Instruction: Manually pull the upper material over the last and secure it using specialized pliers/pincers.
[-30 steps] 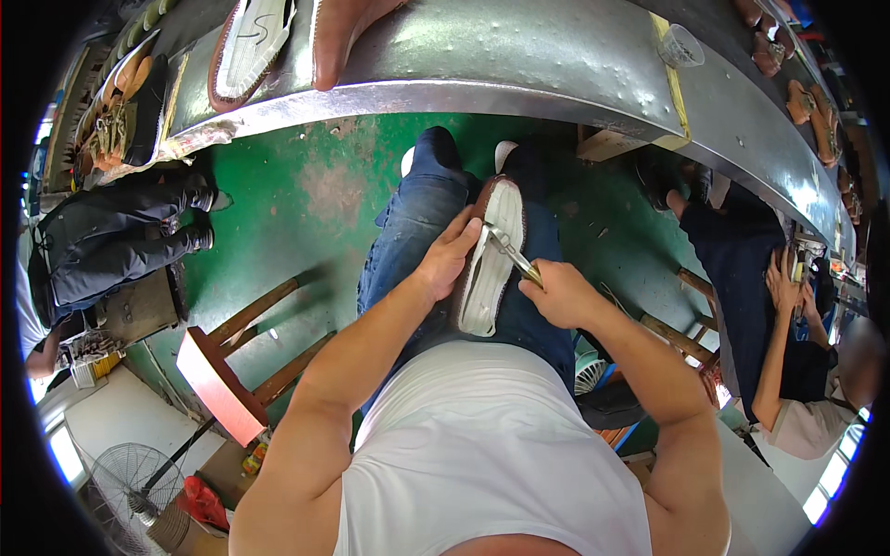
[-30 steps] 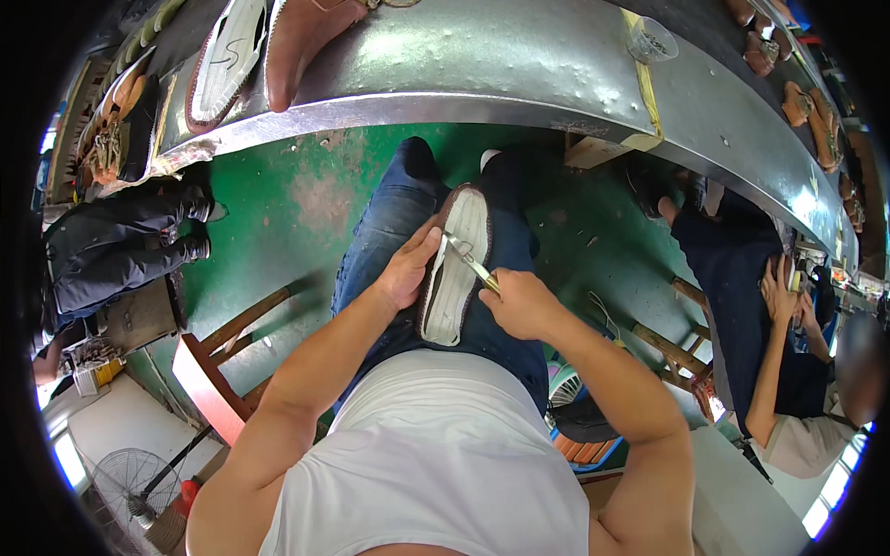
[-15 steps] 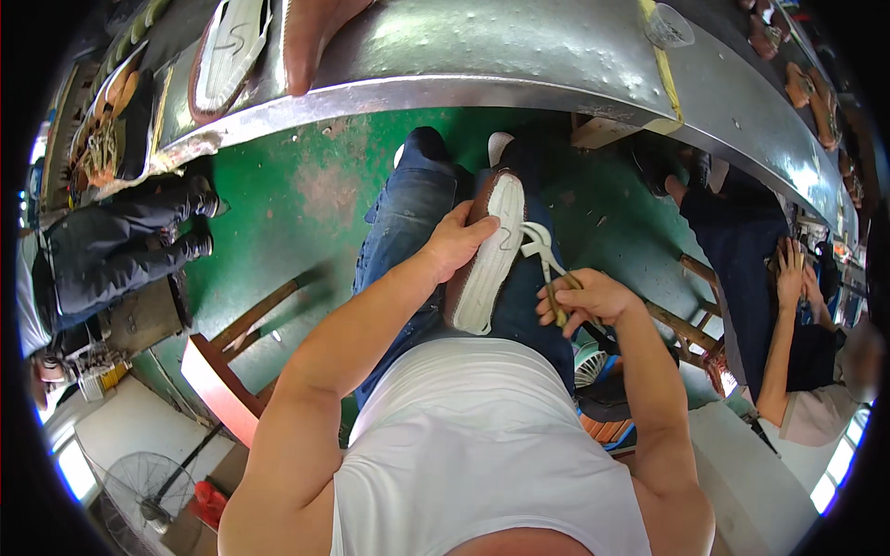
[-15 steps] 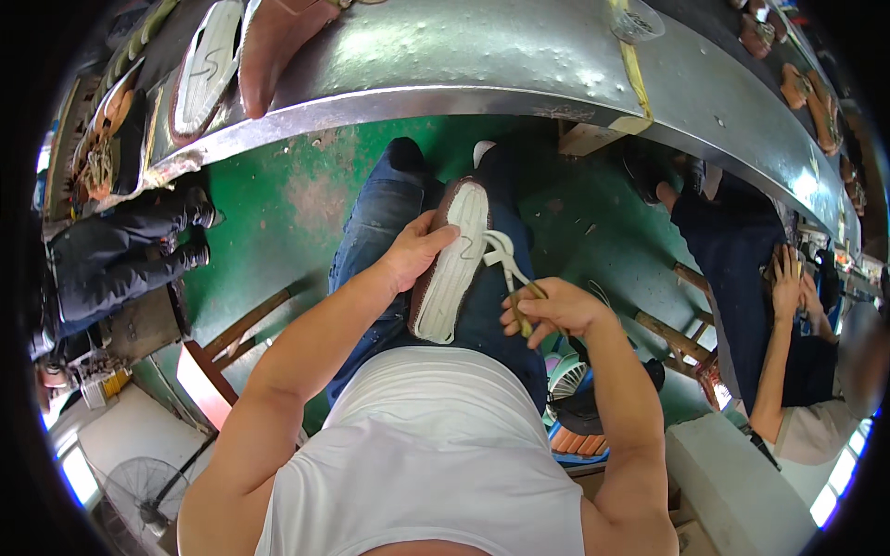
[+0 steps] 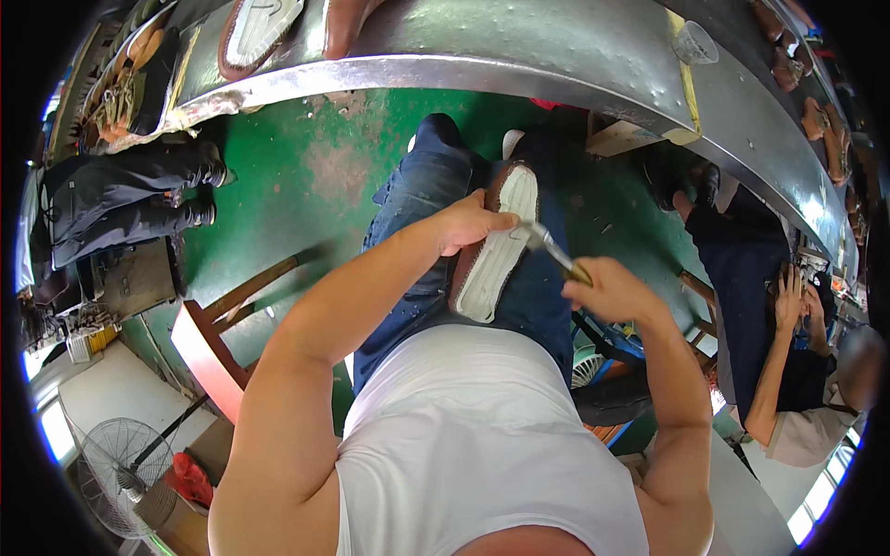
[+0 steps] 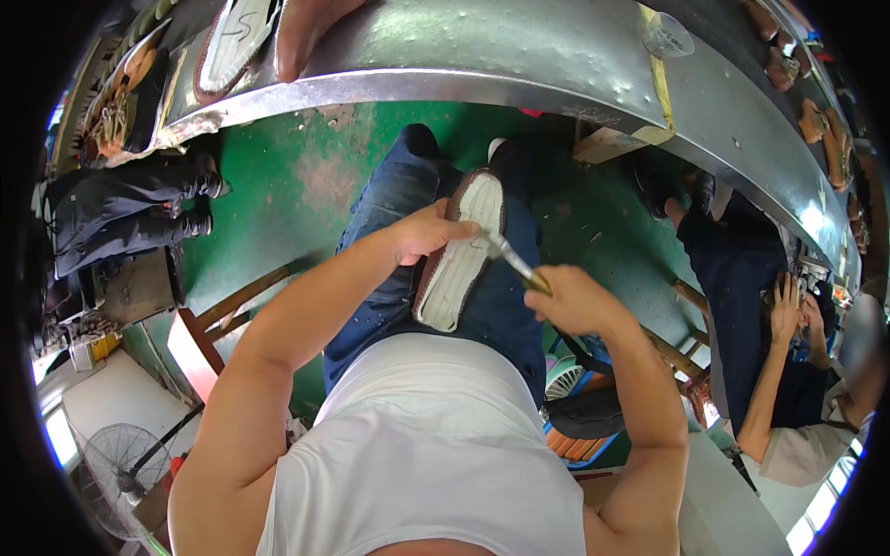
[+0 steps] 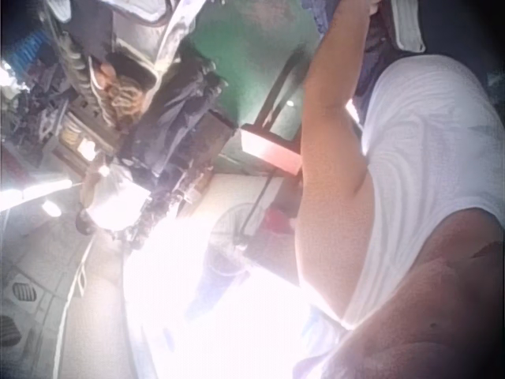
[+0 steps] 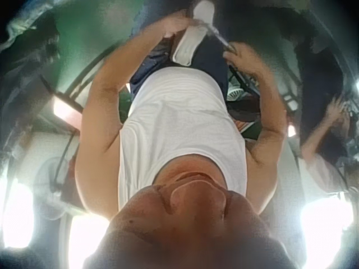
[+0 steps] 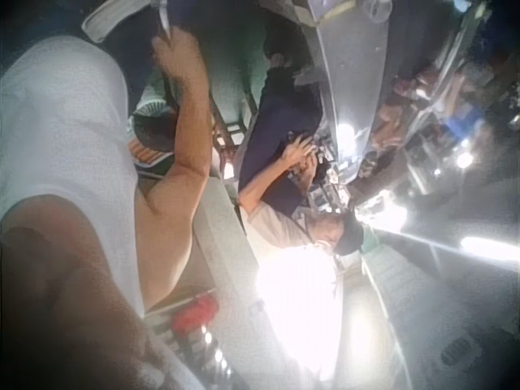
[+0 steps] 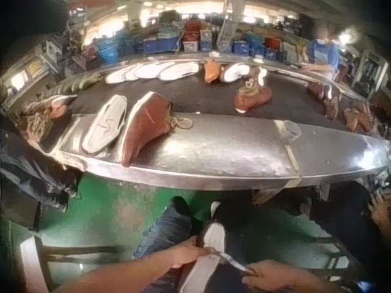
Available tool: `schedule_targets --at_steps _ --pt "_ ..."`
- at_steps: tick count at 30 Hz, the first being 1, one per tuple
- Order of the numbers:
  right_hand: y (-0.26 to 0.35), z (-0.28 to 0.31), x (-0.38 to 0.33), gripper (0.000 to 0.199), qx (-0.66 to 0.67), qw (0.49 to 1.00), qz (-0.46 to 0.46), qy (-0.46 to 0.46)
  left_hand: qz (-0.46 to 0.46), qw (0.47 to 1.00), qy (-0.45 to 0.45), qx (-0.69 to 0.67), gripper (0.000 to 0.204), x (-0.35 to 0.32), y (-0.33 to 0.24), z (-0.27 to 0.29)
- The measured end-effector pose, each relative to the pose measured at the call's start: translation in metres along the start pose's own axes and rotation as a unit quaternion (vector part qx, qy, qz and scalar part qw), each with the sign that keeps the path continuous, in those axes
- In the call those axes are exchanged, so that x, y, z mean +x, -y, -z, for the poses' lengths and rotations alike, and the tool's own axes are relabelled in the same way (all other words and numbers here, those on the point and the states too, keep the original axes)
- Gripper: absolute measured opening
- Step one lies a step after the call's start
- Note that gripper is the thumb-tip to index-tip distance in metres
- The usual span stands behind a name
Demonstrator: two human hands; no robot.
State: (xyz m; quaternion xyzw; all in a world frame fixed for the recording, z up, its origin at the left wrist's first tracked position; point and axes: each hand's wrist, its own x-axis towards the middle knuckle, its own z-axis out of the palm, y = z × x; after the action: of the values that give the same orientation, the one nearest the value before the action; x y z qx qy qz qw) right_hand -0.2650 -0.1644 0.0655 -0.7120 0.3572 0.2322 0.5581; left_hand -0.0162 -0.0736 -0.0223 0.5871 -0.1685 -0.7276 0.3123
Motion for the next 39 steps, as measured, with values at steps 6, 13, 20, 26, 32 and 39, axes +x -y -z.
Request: schedule_targets --at_steps 6,13,20,26,32,39 --pt "0.003 -0.06 0.008 0.033 -0.204 0.936 0.241 -0.156 0.009 1.0 0.016 -0.015 0.074 -0.002 0.003 -0.001" --pt "-0.021 -0.09 0.023 0.021 -0.128 0.954 0.175 -0.205 -0.029 0.999 -0.02 0.023 0.074 0.008 0.015 0.008" --pt "-0.026 -0.084 -0.007 0.02 -0.16 0.981 0.021 -0.106 -0.145 0.984 0.001 0.103 0.094 -0.038 0.032 -0.012" --pt "-0.013 -0.113 -0.028 0.021 -0.294 0.932 0.107 -0.181 -0.165 0.98 -0.03 -0.106 0.094 -0.032 0.061 -0.029" --pt "-0.036 -0.088 -0.022 0.025 -0.215 0.974 0.056 -0.035 -0.232 0.911 -0.177 0.29 0.106 -0.028 0.097 -0.035" --pt "-0.005 -0.04 -0.032 0.031 0.108 0.994 0.016 0.02 -0.148 0.948 -0.117 0.257 0.106 -0.063 0.101 -0.037"
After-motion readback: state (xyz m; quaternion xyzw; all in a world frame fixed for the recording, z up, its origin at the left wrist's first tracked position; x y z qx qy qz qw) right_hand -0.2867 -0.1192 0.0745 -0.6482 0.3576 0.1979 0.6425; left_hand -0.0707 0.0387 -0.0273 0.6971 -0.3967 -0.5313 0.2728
